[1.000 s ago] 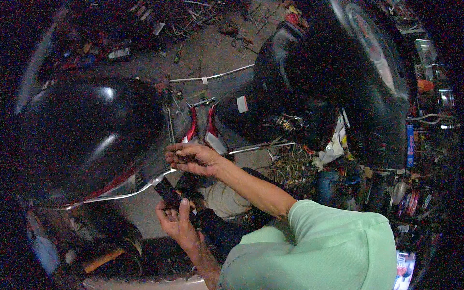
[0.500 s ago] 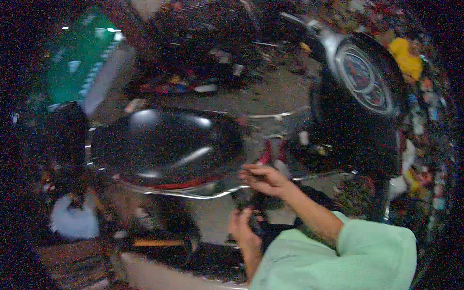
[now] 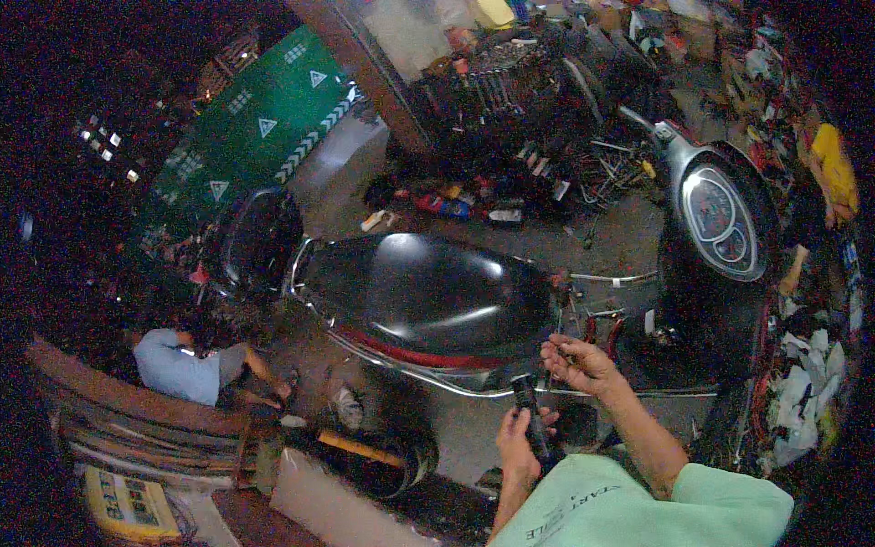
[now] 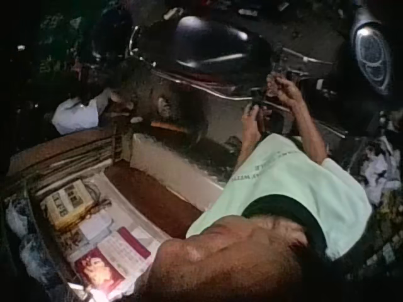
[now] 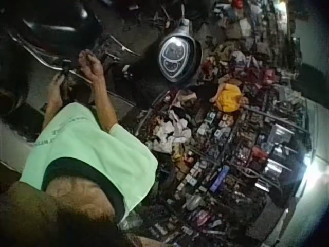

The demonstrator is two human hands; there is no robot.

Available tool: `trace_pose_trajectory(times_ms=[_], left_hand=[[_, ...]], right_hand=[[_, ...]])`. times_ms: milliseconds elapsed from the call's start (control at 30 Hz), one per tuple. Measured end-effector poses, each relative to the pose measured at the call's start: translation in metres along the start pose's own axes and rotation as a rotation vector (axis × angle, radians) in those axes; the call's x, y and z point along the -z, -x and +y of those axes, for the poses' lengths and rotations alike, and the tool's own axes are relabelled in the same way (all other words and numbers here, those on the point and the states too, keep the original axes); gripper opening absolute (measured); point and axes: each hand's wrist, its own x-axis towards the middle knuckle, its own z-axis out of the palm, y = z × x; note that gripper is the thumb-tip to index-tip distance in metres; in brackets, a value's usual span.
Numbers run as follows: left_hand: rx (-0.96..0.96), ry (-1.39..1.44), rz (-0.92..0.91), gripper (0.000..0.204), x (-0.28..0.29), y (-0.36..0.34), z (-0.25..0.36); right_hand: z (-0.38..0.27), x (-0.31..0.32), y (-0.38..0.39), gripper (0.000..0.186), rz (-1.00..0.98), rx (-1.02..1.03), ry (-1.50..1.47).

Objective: The person aligns and secures the scooter's front dashboard and fairing, then uses a screwdriver to tighten fasteners on the side panel. They also use a flashlight to inspect the area under the seat and around the bodywork.

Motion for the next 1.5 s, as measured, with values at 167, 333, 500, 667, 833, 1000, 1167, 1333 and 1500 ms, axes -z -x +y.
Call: trace_pose_trajectory(times_ms=[167, 333, 500, 667, 833, 1000, 1167, 1333, 1500], left_hand=[[0.161, 0.186, -0.157, 0.021, -0.007, 0.004, 0.006], [0.290, 0.152, -0.109, 0.024, -0.018, 0.007, 0.002], [0.281, 0.177, -0.075, 0.028, -0.026, 0.025, 0.012], [0.155, 0.097, -0.156, 0.028, -0.036, 0.031, 0.016], [0.114, 0.118, -0.179, 0.030, -0.041, 0.031, 0.018], [0.112, 0.048, -0.154, 0.030, -0.043, 0.032, 0.019], [0.221, 0.147, -0.099, 0.029, -0.043, 0.030, 0.017], [0.215, 0.011, -0.094, 0.026, -0.038, 0.032, 0.012], [0.353, 0.012, -0.049, 0.023, -0.035, 0.036, 0.011]], right_hand=[[0.013, -0.002, 0.011, 0.035, 0.123, 0.019, 0.035], [0.017, -0.025, 0.019, 0.041, 0.090, 0.009, 0.059], [0.019, -0.030, 0.026, 0.053, 0.000, -0.050, -0.037], [0.020, -0.028, 0.038, 0.067, -0.092, -0.045, -0.167], [0.019, -0.031, 0.044, 0.071, -0.112, -0.037, -0.212], [0.016, -0.030, 0.050, 0.072, -0.076, -0.045, -0.213], [0.014, -0.031, 0.056, 0.072, -0.069, -0.034, -0.207], [0.016, -0.023, 0.057, 0.072, -0.073, -0.035, -0.240], [0.016, -0.018, 0.058, 0.071, -0.123, -0.028, -0.230]])
